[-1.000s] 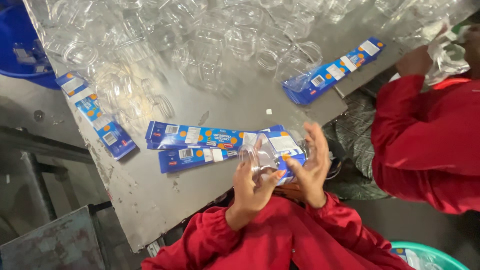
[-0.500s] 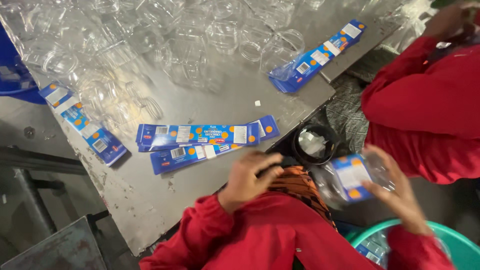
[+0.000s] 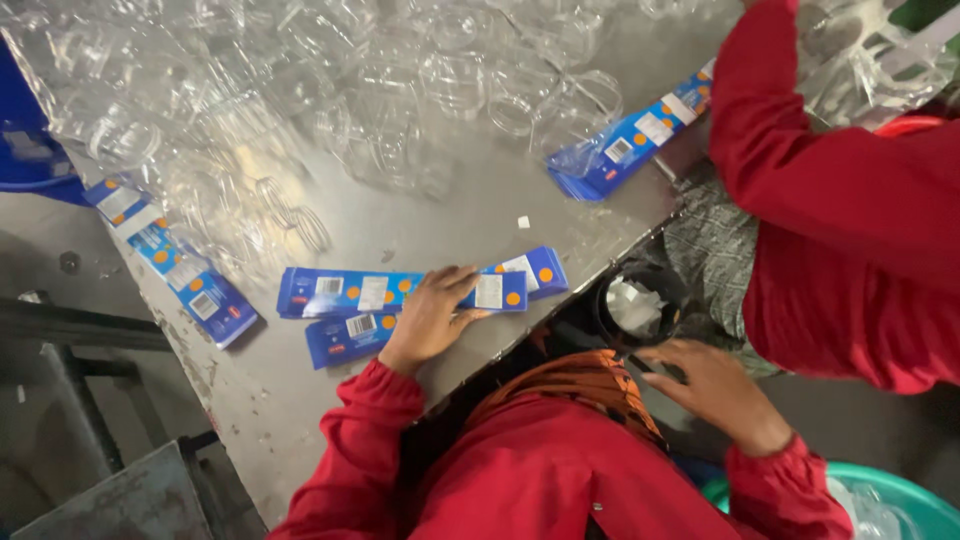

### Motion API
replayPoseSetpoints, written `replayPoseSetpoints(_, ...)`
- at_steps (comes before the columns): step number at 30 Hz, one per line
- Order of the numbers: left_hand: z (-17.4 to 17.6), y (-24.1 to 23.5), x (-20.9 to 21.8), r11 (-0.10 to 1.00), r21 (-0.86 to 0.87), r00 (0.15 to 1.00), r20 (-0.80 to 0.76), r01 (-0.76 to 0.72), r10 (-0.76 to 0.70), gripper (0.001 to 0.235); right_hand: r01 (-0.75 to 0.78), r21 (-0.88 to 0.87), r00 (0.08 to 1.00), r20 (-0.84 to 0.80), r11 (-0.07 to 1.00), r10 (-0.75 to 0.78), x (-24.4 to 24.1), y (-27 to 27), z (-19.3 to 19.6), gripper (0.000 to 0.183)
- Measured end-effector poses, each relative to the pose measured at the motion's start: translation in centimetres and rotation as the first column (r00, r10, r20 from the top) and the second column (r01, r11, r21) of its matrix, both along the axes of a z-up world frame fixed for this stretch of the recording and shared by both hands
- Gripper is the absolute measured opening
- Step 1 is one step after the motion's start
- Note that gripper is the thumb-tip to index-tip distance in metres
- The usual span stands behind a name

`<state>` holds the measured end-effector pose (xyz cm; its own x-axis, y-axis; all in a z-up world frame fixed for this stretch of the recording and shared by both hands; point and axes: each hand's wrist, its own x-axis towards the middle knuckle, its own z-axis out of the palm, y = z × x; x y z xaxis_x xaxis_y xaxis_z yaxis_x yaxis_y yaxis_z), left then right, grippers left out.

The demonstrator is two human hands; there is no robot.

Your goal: The person assembles packaging for products by hand, applying labels and placing small components into plastic containers.

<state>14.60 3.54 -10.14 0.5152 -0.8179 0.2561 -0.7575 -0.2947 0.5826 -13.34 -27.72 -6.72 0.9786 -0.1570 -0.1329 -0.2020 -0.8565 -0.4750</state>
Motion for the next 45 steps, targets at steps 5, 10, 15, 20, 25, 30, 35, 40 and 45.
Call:
replayPoseSetpoints(5, -1.5, 0.3, -0.7, 1.0, -0.003, 0.971, 0.239, -0.028, 0.028, 0.036, -0.138, -0.03, 0.965, 0.22, 0.99, 0.142, 7.8, 3.4, 2.9, 0.032)
replayPoseSetpoints(10, -3.5, 0.4, -2.5, 0.983, 0.158, 0.936, 0.349, -0.093, 0.032, 0.018, -0.248, 0.046, 0.884, 0.418, 0.968, 0.207, 11.6, 6.1, 1.9, 0.025)
replayPoseSetpoints(15, -2.8, 0.4, -2.9, 0.995, -0.041, 0.886, 0.455, -0.085, 0.095, 0.027, -0.144, 0.046, 0.955, 0.267, 0.989, 0.127, 12.8, 7.5, 1.4, 0.019)
replayPoseSetpoints(20, -2.6, 0.7, -2.5, 0.99, -0.077, 0.902, 0.409, -0.115, 0.136, 0.013, -0.202, 0.079, 0.77, 0.628, 0.976, 0.109, 14.8, 9.0, 1.5, 0.06)
replayPoseSetpoints(25, -1.0, 0.4, -2.6, 0.977, -0.16, 0.954, 0.24, -0.141, 0.177, 0.006, -0.239, 0.054, 0.804, 0.57, 0.969, 0.167, 16.2, 10.0, -1.1, 0.019)
replayPoseSetpoints(30, -0.2, 1.8, -2.7, 0.994, -0.076, 0.984, 0.154, -0.078, 0.089, 0.024, -0.196, 0.093, 0.834, 0.539, 0.976, 0.116, 16.8, 9.1, -2.3, 0.011)
replayPoseSetpoints(35, -1.2, 1.7, -2.7, 0.931, -0.318, 0.971, 0.096, -0.178, 0.218, 0.013, -0.241, 0.142, 0.779, 0.619, 0.96, 0.104, 16.8, 9.6, -3.3, 0.021)
replayPoseSetpoints(40, -1.6, 0.5, -3.3, 0.91, -0.368, 0.959, 0.127, -0.191, 0.253, 0.012, -0.196, 0.288, 0.827, 0.562, 0.937, 0.0, 16.7, 9.7, -5.2, 0.014)
replayPoseSetpoints(45, -2.4, 0.6, -3.0, 0.929, -0.25, 0.957, 0.036, -0.271, 0.289, 0.02, -0.326, 0.165, 0.797, 0.577, 0.931, 0.177, 16.9, 9.2, -4.2, 0.02)
